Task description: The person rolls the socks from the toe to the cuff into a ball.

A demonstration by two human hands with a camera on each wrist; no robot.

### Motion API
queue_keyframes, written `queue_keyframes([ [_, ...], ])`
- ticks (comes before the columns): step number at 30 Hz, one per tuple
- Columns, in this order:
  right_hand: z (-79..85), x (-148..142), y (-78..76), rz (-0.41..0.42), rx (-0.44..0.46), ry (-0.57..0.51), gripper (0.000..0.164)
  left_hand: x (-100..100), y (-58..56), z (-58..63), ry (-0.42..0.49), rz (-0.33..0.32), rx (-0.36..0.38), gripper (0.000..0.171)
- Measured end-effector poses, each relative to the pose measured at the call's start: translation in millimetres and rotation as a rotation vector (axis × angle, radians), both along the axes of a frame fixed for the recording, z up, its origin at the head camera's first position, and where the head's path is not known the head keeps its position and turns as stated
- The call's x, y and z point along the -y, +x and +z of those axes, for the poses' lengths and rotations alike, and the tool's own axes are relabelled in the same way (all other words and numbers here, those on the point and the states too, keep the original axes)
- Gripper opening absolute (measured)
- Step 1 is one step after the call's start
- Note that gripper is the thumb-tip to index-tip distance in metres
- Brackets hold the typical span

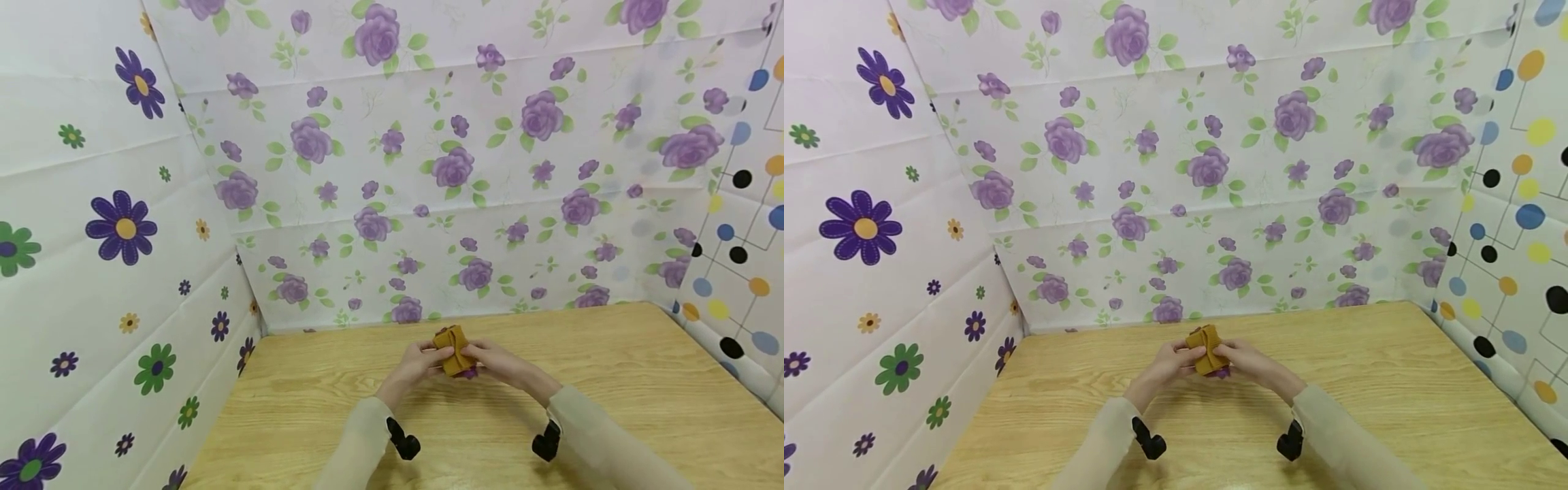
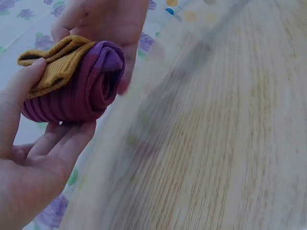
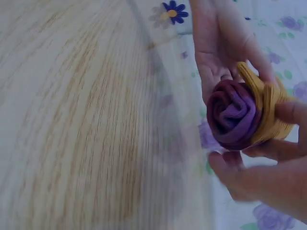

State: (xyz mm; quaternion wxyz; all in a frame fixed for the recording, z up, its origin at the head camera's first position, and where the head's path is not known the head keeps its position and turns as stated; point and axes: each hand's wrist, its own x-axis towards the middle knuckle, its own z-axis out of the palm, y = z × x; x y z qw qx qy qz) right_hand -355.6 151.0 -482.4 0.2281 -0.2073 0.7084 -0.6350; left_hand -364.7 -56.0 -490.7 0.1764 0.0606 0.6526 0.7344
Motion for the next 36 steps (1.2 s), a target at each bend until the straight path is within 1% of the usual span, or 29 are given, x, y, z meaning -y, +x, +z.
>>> queue_keyframes([
  [2, 3.3, 1.2, 3.1, -0.036, -0.099, 0.081, 0.052, -0.3, -0.4, -1.0, -0.035, 0.026, -0.011, 0.057],
  [4, 6.5, 3.7, 6.2, -0.095, -0.188, 0.158, 0.054, -0.4, -0.3, -1.8, -0.083, 0.052, -0.034, 0.058],
  [6, 8.0, 6.5, 8.1, -0.161, -0.255, 0.208, 0.051, -0.7, 0.1, -2.2, -0.139, 0.067, -0.065, 0.056],
  [8, 8.5, 9.2, 9.2, -0.233, -0.306, 0.24, 0.045, 0.0, 0.6, -1.9, -0.176, 0.067, -0.096, 0.053],
  [9, 8.5, 9.8, 9.5, -0.268, -0.328, 0.252, 0.041, 0.7, 1.1, -1.4, -0.181, 0.065, -0.102, 0.053],
  [11, 7.8, 9.1, 9.4, -0.298, -0.355, 0.245, 0.035, 2.6, 2.3, -0.9, -0.187, 0.052, -0.112, 0.056],
  [14, 5.1, 6.6, 7.7, -0.326, -0.394, 0.232, 0.032, 5.8, 4.0, -1.6, -0.149, 0.028, -0.117, 0.063],
  [15, 4.4, 5.8, 6.9, -0.334, -0.407, 0.235, 0.032, 6.6, 4.4, -2.0, -0.135, 0.015, -0.12, 0.063],
  [18, 2.3, 6.3, 5.4, -0.382, -0.409, 0.232, 0.033, 8.1, 5.3, -3.2, -0.115, -0.037, -0.155, 0.055],
  [20, 2.1, 8.0, 5.5, -0.425, -0.385, 0.233, 0.032, 8.8, 6.1, -3.2, -0.134, -0.075, -0.194, 0.047],
  [22, 1.1, 10.0, 5.5, -0.456, -0.354, 0.233, 0.033, 9.0, 6.9, -2.6, -0.167, -0.116, -0.23, 0.042],
  [24, -0.6, 10.9, 6.0, -0.469, -0.344, 0.238, 0.036, 8.4, 8.7, -0.9, -0.205, -0.153, -0.26, 0.041],
  [26, -2.6, 12.0, 6.3, -0.486, -0.323, 0.238, 0.039, 6.6, 11.0, 1.7, -0.253, -0.178, -0.29, 0.04],
  [27, -3.6, 12.5, 6.4, -0.492, -0.32, 0.238, 0.04, 5.2, 12.2, 3.3, -0.283, -0.177, -0.297, 0.039],
  [29, -4.6, 13.7, 7.5, -0.497, -0.322, 0.234, 0.042, 1.6, 15.0, 6.4, -0.344, -0.146, -0.316, 0.04],
  [32, -4.5, 17.4, 8.9, -0.515, -0.336, 0.215, 0.04, -4.8, 18.5, 10.8, -0.429, -0.041, -0.351, 0.04],
  [34, -3.7, 20.0, 10.3, -0.527, -0.365, 0.21, 0.038, -8.6, 19.8, 12.3, -0.458, 0.035, -0.365, 0.039],
  [36, -3.2, 22.2, 11.5, -0.536, -0.382, 0.191, 0.034, -11.1, 20.9, 13.0, -0.465, 0.097, -0.371, 0.037],
])
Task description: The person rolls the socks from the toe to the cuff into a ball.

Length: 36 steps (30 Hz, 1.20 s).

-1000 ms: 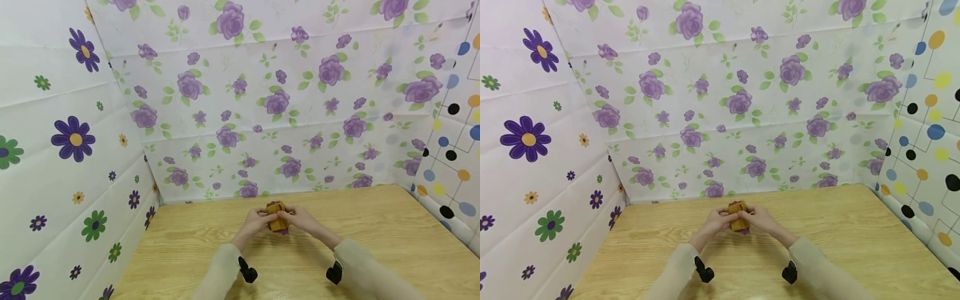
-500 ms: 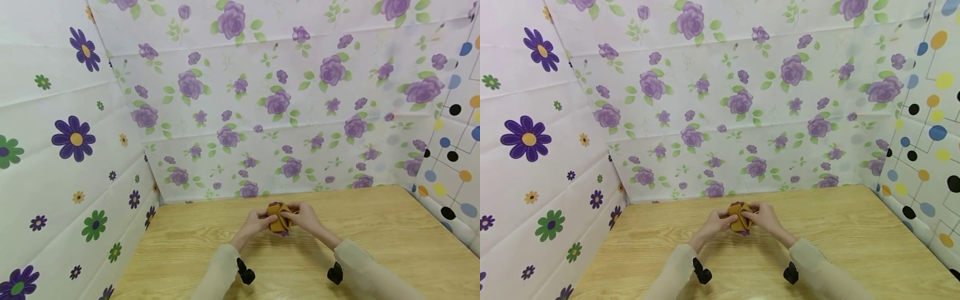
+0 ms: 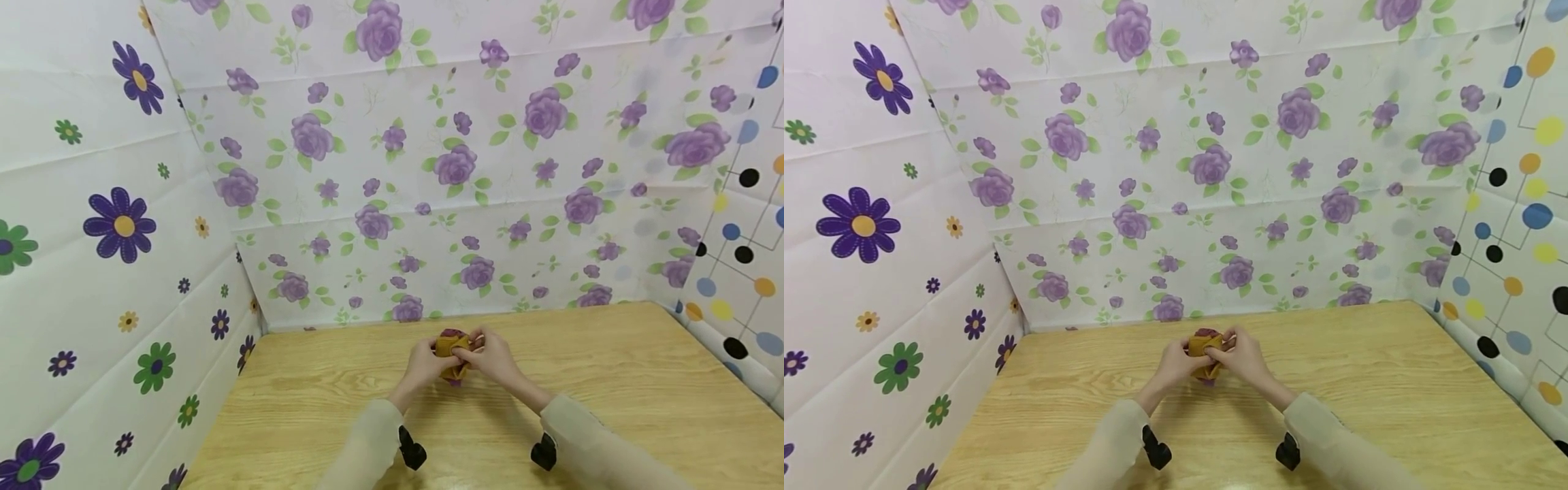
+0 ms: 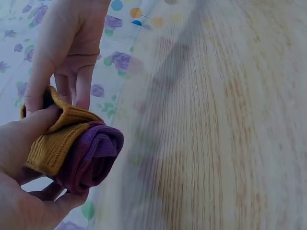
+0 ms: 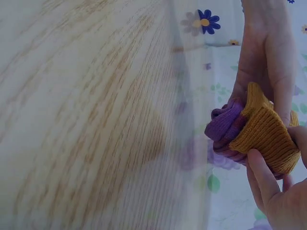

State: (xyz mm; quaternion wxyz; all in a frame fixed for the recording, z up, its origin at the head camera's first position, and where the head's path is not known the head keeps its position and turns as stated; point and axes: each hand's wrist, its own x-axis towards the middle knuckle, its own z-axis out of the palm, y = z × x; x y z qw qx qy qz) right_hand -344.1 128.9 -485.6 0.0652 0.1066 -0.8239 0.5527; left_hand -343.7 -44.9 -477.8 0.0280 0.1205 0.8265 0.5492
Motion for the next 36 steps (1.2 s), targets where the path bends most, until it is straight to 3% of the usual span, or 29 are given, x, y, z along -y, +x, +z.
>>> queue_keyframes([
  [4, 2.4, -0.7, 2.8, -0.008, -0.072, -0.001, 0.019, -2.8, 0.1, -0.4, 0.014, 0.077, -0.014, 0.039],
  [7, 5.4, -4.6, 4.7, 0.001, -0.099, 0.005, 0.014, -1.9, -0.7, -1.5, -0.025, 0.122, -0.065, 0.044],
  [11, 14.1, -12.7, 5.6, 0.063, 0.039, -0.117, 0.023, 2.8, -3.2, -2.5, -0.115, 0.139, -0.148, 0.045],
  [15, 24.1, -20.3, 2.7, 0.121, 0.222, -0.263, 0.026, 8.4, -6.2, -1.8, -0.195, 0.027, -0.211, 0.039],
  [19, 28.6, -23.8, -2.4, 0.165, 0.328, -0.268, 0.021, 11.7, -6.2, 3.0, -0.268, -0.149, -0.255, 0.037],
  [24, 29.2, -24.8, -5.8, 0.215, 0.335, -0.225, 0.019, 8.9, -4.2, 7.3, -0.389, -0.295, -0.344, 0.031],
  [30, 28.9, -26.6, -8.8, 0.275, 0.237, -0.075, 0.024, 3.2, 2.6, 8.0, -0.535, -0.37, -0.58, 0.028],
  [34, 31.6, -30.2, -11.7, 0.257, 0.196, 0.054, 0.022, 1.8, 9.1, 8.1, -0.56, -0.359, -0.705, 0.03],
  [36, 34.5, -31.7, -13.1, 0.24, 0.207, 0.093, 0.023, 1.3, 12.2, 8.2, -0.563, -0.335, -0.722, 0.031],
])
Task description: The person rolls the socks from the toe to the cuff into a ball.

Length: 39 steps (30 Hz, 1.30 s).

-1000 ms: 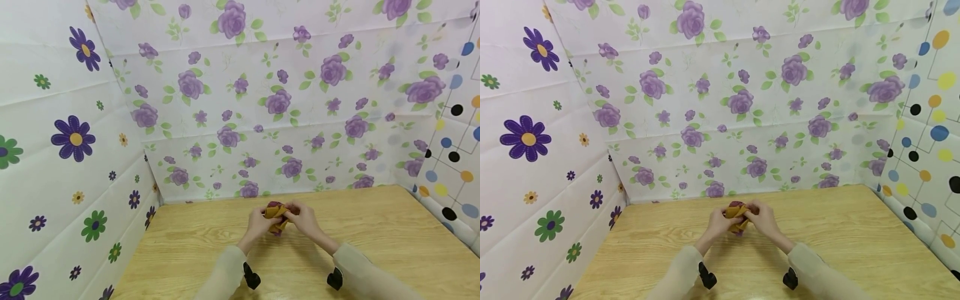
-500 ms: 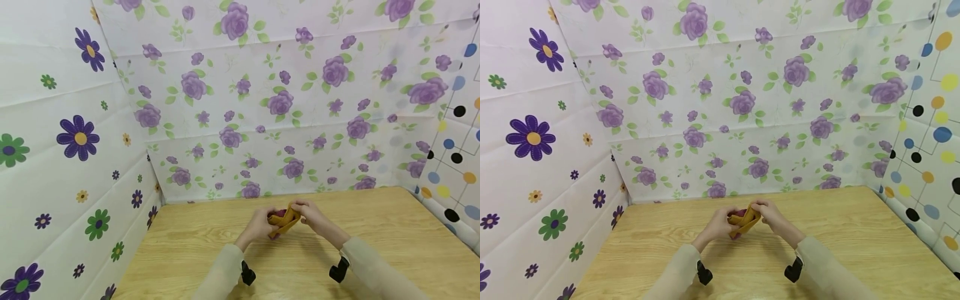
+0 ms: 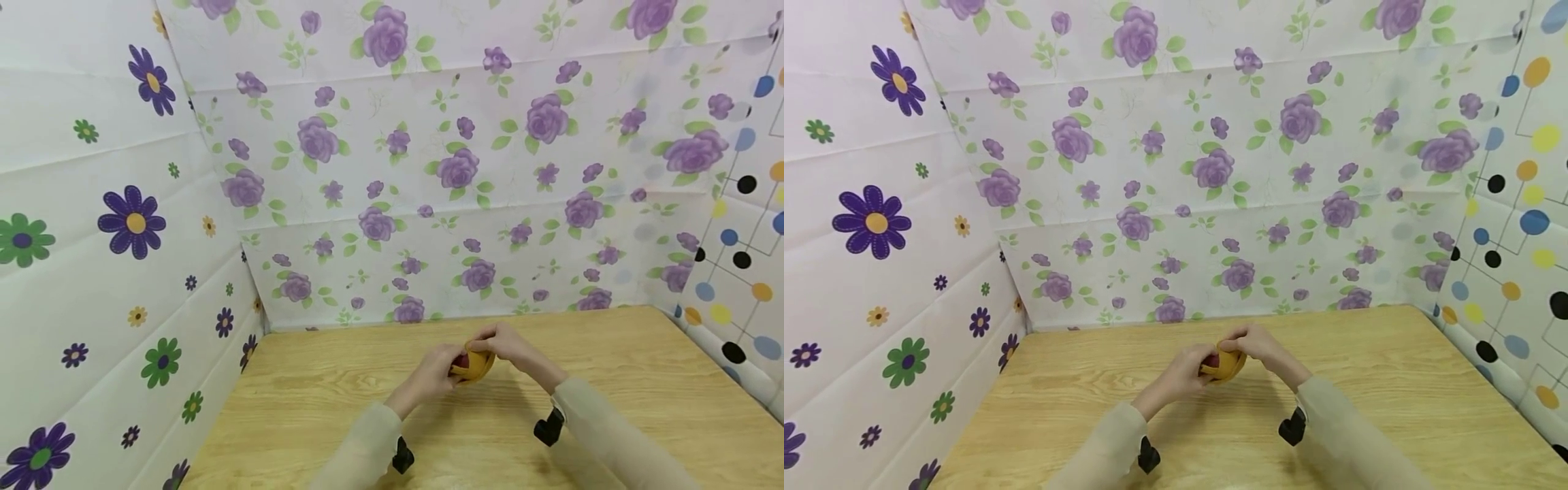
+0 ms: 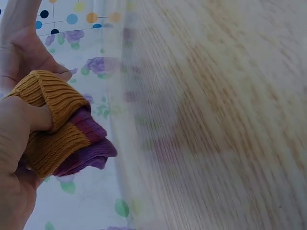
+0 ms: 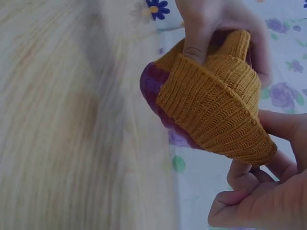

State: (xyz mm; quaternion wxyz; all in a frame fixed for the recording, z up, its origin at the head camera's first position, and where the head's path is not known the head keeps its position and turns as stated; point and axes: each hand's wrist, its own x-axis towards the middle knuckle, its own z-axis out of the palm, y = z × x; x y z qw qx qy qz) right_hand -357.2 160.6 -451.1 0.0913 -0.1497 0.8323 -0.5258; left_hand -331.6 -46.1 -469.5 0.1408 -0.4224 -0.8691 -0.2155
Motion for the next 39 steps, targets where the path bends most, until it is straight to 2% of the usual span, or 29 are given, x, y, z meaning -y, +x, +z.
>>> queue_keyframes([
  [2, 4.3, -2.0, -1.4, -0.016, 0.034, 0.024, 0.024, -1.9, 1.0, 0.4, 0.016, 0.014, -0.011, 0.034],
  [6, 10.8, -8.7, -3.0, -0.014, 0.126, 0.045, 0.021, -6.0, 2.8, -0.2, 0.065, 0.002, -0.021, 0.046],
  [9, 12.8, -15.3, -4.9, 0.035, 0.197, 0.025, 0.02, -7.3, 5.1, -1.3, 0.085, -0.016, -0.054, 0.053],
  [11, 11.5, -17.8, -7.0, 0.075, 0.25, -0.005, 0.02, -6.1, 7.3, -2.2, 0.09, -0.013, -0.059, 0.052],
  [15, 7.1, -22.4, -11.8, 0.151, 0.298, -0.046, 0.026, -5.2, 7.9, -4.2, 0.14, -0.016, -0.008, 0.049],
  [18, 2.5, -25.4, -14.3, 0.223, 0.218, -0.052, 0.031, -4.1, 7.9, -4.9, 0.226, -0.019, 0.154, 0.043],
  [23, -1.0, -29.4, -12.1, 0.341, -0.056, -0.047, 0.029, -2.6, 7.3, -3.1, 0.403, 0.035, 0.482, 0.039],
  [26, 1.6, -32.7, -10.2, 0.395, -0.158, -0.076, 0.028, -1.6, 5.8, -0.5, 0.492, 0.076, 0.597, 0.041],
  [31, 5.1, -38.0, -10.8, 0.435, -0.181, -0.098, 0.028, -1.2, 3.8, 2.8, 0.631, 0.112, 0.78, 0.041],
  [36, 3.5, -35.8, -14.5, 0.364, -0.202, -0.082, 0.023, -3.5, 4.5, 3.0, 0.776, 0.146, 0.968, 0.04],
  [39, -1.0, -34.5, -18.0, 0.347, -0.245, -0.154, 0.017, -5.9, 6.7, 4.4, 0.904, 0.131, 1.076, 0.038],
])
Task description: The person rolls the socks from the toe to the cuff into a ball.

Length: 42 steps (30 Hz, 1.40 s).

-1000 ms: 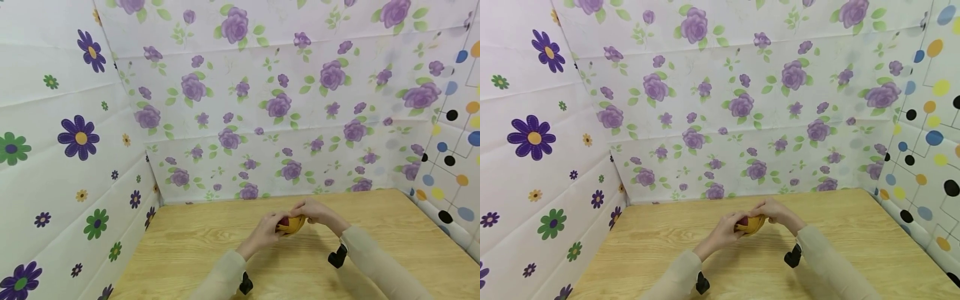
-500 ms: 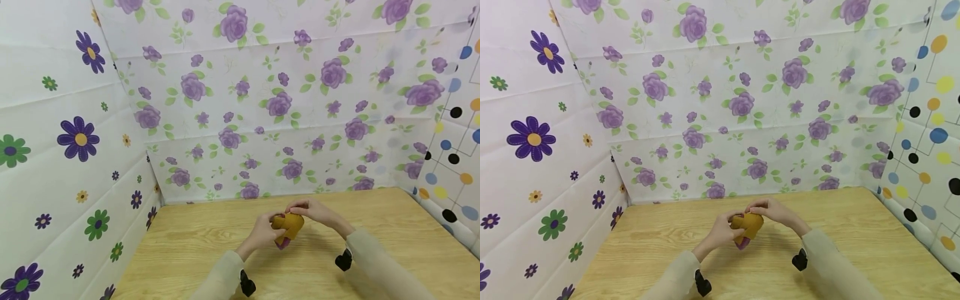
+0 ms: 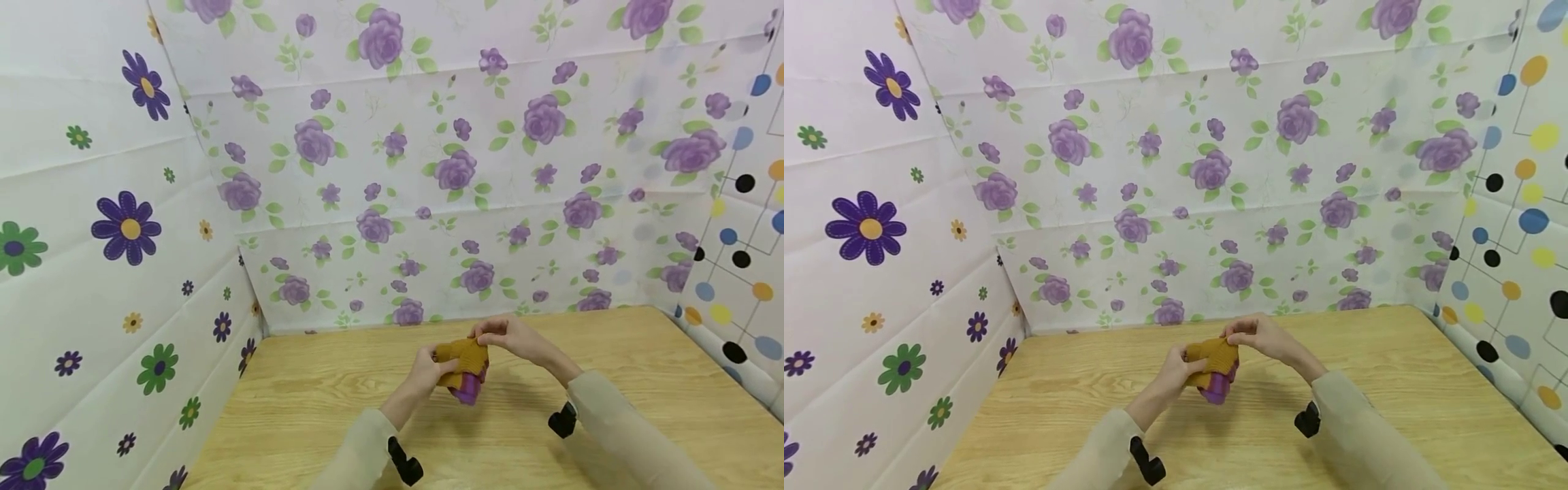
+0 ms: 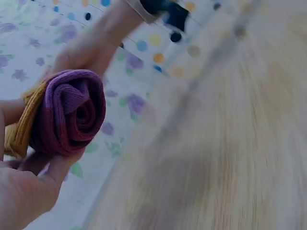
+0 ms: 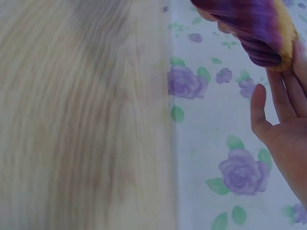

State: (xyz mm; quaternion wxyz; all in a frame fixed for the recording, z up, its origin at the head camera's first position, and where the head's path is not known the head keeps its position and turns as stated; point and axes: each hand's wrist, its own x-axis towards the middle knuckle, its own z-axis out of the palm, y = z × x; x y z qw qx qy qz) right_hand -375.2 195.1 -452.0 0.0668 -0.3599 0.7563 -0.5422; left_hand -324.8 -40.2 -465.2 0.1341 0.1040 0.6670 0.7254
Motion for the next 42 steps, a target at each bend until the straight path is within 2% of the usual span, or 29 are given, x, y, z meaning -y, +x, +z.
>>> queue_keyframes([
  [2, -3.5, 0.6, -2.0, 0.037, 0.016, -0.115, 0.014, -1.7, 0.6, 2.5, 0.111, 0.009, 0.068, 0.037],
  [5, -7.7, 1.6, -4.3, 0.12, 0.094, -0.326, 0.016, -3.3, -0.2, 7.9, 0.268, 0.046, 0.169, 0.037],
  [8, -9.4, 5.7, -4.6, 0.17, 0.168, -0.423, 0.016, -2.7, -2.8, 14.6, 0.384, 0.113, 0.223, 0.036],
  [10, -8.9, 10.0, -2.0, 0.168, 0.189, -0.384, 0.014, -1.3, -4.3, 19.2, 0.465, 0.177, 0.245, 0.033],
  [13, -6.2, 17.5, 6.9, 0.155, 0.162, -0.275, 0.02, 0.1, -6.7, 26.0, 0.597, 0.251, 0.257, 0.03],
  [16, -2.0, 24.7, 22.5, 0.072, 0.063, -0.158, 0.025, -0.4, -8.3, 31.9, 0.709, 0.31, 0.267, 0.029],
  [18, 0.5, 30.8, 33.5, 0.014, -0.007, -0.109, 0.021, -1.7, -8.9, 34.7, 0.748, 0.355, 0.274, 0.03],
  [21, 2.6, 42.6, 47.5, -0.063, -0.146, -0.05, 0.01, -4.8, -9.2, 36.6, 0.743, 0.43, 0.265, 0.029],
  [24, 2.6, 56.1, 55.7, -0.132, -0.292, -0.049, 0.01, -10.2, -9.4, 35.6, 0.719, 0.502, 0.242, 0.025],
  [28, -1.2, 69.0, 59.4, -0.33, -0.485, -0.025, 0.013, -21.9, -8.8, 32.5, 0.741, 0.54, 0.243, 0.019],
  [30, -3.3, 72.3, 59.0, -0.436, -0.547, -0.018, 0.015, -26.3, -8.4, 31.3, 0.782, 0.508, 0.264, 0.02],
  [31, -4.2, 73.2, 58.6, -0.48, -0.562, -0.02, 0.015, -27.0, -8.5, 30.6, 0.8, 0.47, 0.28, 0.022],
  [33, -5.6, 74.0, 57.6, -0.543, -0.575, -0.043, 0.016, -25.5, -7.6, 29.3, 0.778, 0.404, 0.325, 0.027],
  [35, -7.2, 74.5, 55.0, -0.581, -0.584, -0.085, 0.018, -19.2, -7.4, 27.0, 0.686, 0.332, 0.365, 0.033],
  [39, -9.0, 70.1, 49.1, -0.617, -0.561, -0.143, 0.024, -7.2, -2.5, 21.8, 0.412, 0.239, 0.413, 0.049],
  [42, -7.7, 63.4, 44.6, -0.584, -0.509, -0.168, 0.023, -1.5, 0.9, 20.8, 0.311, 0.18, 0.4, 0.067],
])
